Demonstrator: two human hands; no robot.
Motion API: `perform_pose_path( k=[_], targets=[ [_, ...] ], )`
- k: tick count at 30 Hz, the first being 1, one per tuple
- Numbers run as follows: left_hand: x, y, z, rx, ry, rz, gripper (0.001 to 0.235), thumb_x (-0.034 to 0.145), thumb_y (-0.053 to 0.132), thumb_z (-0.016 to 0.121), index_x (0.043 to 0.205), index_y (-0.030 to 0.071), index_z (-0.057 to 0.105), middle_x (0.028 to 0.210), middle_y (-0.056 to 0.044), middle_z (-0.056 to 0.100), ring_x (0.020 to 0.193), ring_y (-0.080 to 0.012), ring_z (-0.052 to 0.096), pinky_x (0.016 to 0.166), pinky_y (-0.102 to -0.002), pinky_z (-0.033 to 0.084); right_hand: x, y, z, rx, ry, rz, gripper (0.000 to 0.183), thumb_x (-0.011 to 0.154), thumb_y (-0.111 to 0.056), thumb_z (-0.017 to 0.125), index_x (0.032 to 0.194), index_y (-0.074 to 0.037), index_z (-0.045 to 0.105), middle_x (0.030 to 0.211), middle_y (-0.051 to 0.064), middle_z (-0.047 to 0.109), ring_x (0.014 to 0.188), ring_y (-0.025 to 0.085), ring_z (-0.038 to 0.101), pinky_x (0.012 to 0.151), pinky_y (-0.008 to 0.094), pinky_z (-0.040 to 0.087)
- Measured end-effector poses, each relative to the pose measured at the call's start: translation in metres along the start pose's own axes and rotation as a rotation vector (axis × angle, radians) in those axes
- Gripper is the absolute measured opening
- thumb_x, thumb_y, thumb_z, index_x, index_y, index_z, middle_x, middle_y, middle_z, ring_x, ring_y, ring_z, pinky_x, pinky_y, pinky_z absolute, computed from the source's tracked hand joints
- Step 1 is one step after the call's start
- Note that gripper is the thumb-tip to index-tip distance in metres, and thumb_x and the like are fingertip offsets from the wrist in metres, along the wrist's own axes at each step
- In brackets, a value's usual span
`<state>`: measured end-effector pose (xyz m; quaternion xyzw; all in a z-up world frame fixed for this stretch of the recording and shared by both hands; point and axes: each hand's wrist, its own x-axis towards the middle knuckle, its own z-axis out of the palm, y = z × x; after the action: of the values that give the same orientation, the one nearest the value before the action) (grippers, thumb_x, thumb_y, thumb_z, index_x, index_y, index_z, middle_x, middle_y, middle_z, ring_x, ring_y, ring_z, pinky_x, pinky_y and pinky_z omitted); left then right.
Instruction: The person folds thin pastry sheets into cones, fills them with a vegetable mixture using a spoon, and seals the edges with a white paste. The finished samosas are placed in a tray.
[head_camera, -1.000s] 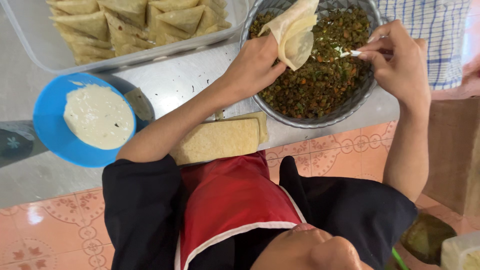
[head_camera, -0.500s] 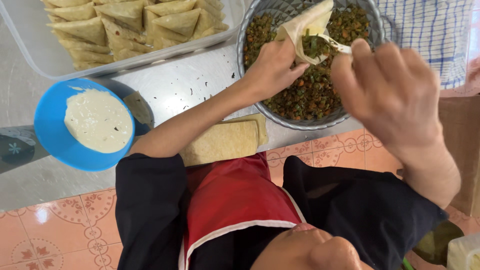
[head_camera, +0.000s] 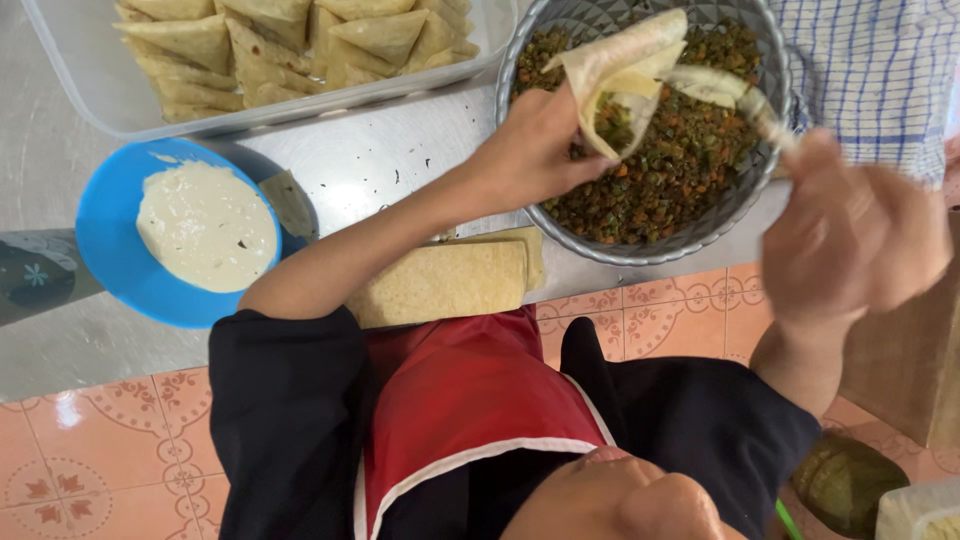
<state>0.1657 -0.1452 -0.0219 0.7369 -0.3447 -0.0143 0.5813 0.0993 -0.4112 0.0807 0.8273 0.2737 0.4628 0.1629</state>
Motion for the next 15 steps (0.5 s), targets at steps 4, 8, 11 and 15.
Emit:
perform_pose_path(
  k=[4,8,11,15],
  targets=[
    [-0.013,-0.007,-0.020,0.138,0.061,-0.001,0.057,0.095,0.010,0.082,0.136,-0.005,0.045,0.116,-0.020,0.072,0.102,-0.0277,0.076,0.085,-0.034,0.064,0.024,0.002,0.033,0.424,-0.588,0.106,0.019,0.102,-0.002,0.080,0.087,-0.006,0.069,0.063,0.001,0.055,0.054,0.013,0.051,0.043,0.028,0.036],
    [-0.023,-0.008,-0.045,0.216,0.085,-0.054,0.063,0.094,0.016,0.083,0.137,-0.007,0.044,0.105,-0.018,0.073,0.086,-0.0253,0.073,0.077,-0.038,0.061,0.017,-0.015,0.061,0.605,-0.544,0.048,0.017,0.101,-0.007,0.080,0.090,-0.007,0.067,0.066,0.000,0.059,0.060,0.014,0.055,0.049,0.030,0.040],
    [-0.030,-0.008,-0.048,0.207,0.069,-0.170,0.065,0.094,0.018,0.083,0.138,-0.009,0.042,0.099,-0.017,0.072,0.074,-0.0236,0.071,0.067,-0.037,0.058,-0.005,-0.017,0.070,0.732,-0.518,0.097,0.020,0.107,-0.012,0.083,0.097,-0.008,0.067,0.073,0.001,0.060,0.067,0.016,0.059,0.057,0.030,0.044],
    [-0.026,-0.010,-0.046,0.171,0.083,-0.107,0.064,0.096,0.015,0.082,0.140,-0.008,0.042,0.099,-0.015,0.073,0.078,-0.0227,0.073,0.070,-0.035,0.059,-0.014,-0.012,0.083,0.910,-0.512,0.174,0.015,0.108,-0.005,0.077,0.098,-0.004,0.066,0.084,0.003,0.067,0.068,0.012,0.063,0.055,0.024,0.046]
  ],
)
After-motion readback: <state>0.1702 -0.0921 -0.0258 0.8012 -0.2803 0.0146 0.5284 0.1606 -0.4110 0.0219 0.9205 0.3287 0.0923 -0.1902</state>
